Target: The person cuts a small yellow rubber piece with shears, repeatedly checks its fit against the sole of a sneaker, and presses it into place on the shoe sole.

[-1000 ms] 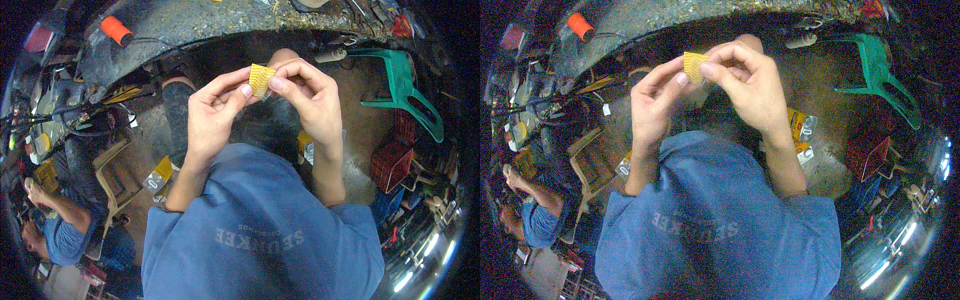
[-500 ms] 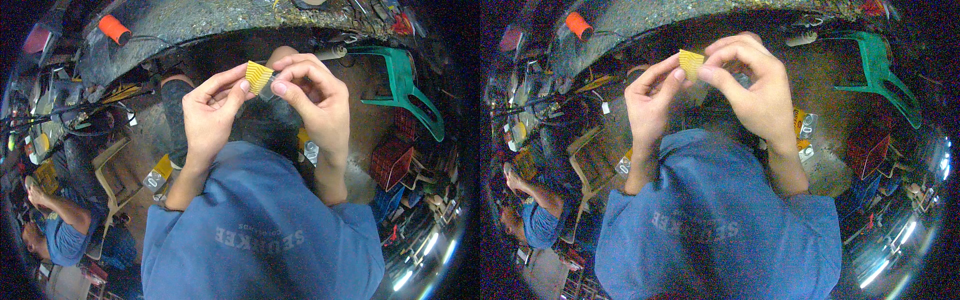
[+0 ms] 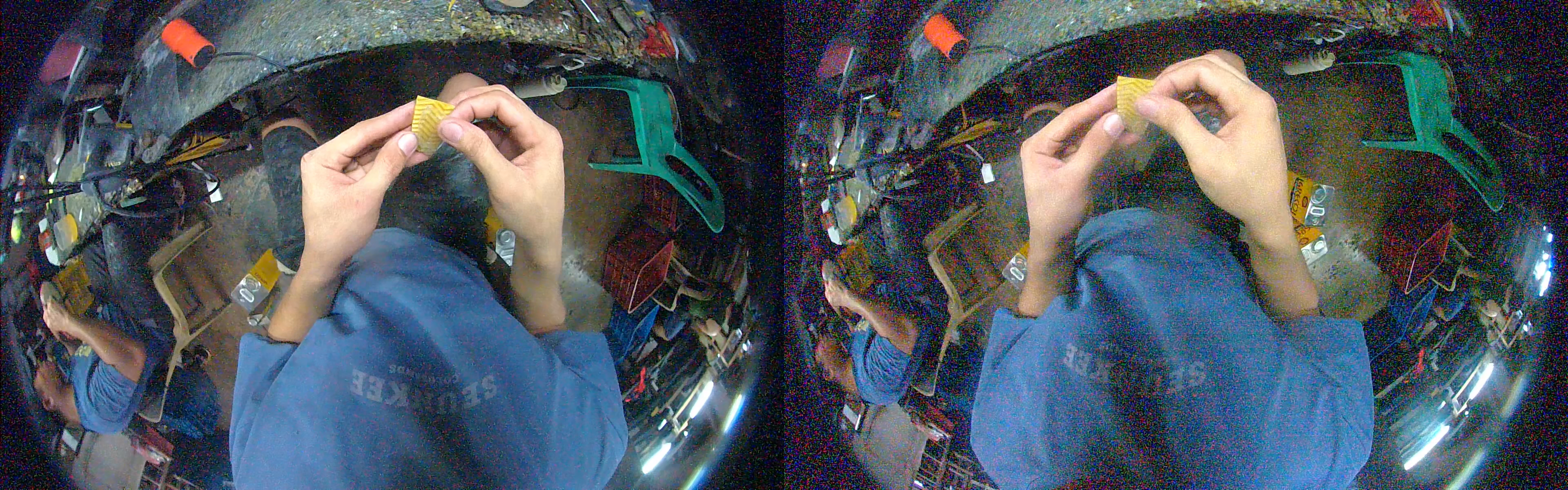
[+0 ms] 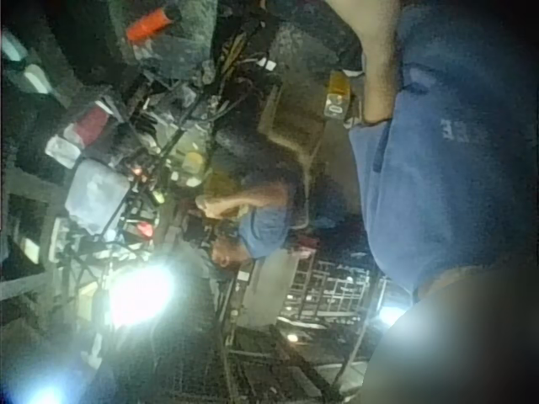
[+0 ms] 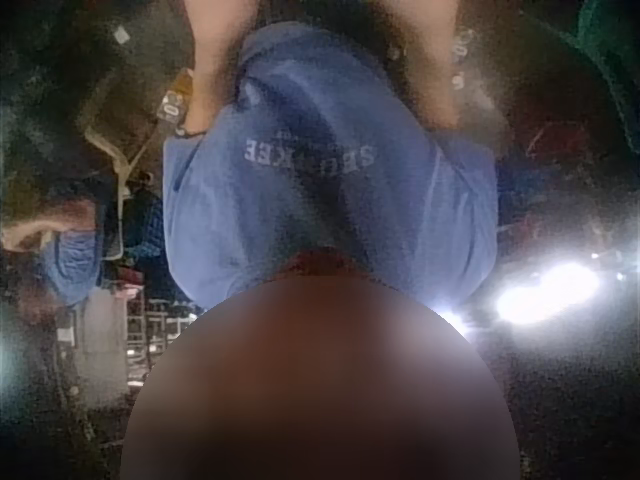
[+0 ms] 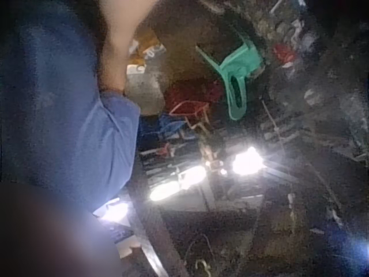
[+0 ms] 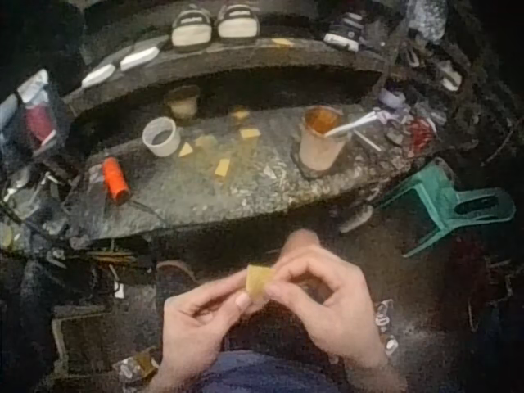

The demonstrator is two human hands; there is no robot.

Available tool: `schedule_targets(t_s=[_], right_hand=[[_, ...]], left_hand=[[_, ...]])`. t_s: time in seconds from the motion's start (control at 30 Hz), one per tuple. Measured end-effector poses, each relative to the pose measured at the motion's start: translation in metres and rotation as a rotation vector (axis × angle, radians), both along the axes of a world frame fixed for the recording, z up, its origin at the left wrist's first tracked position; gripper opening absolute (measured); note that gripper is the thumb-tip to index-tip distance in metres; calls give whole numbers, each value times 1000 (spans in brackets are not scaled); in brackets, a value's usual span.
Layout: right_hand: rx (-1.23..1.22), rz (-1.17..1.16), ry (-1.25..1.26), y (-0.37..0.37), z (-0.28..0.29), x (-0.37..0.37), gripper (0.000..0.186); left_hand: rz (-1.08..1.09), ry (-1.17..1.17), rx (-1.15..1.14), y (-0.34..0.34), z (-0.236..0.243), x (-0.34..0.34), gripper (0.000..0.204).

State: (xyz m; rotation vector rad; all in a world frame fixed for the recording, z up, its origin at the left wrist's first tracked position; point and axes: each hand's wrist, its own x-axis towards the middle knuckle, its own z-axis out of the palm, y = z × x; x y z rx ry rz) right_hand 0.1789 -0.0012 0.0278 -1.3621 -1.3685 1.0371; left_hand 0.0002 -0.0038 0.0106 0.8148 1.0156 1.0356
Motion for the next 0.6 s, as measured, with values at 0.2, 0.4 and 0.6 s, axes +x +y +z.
schedule_targets(t_s=[0.2,0.4,0.6], right_hand=[[-53,-23,2,-1,-2,-1,12],[-68,-29,77,-1,-5,-3,12],[-57,-42,92,-1,-6,-4,12]], left_hand=[[-20,-10,10,0,0,1,31],[-21,-7,29,1,-1,0,31],[-15,-23,8,1,-1,0,30]])
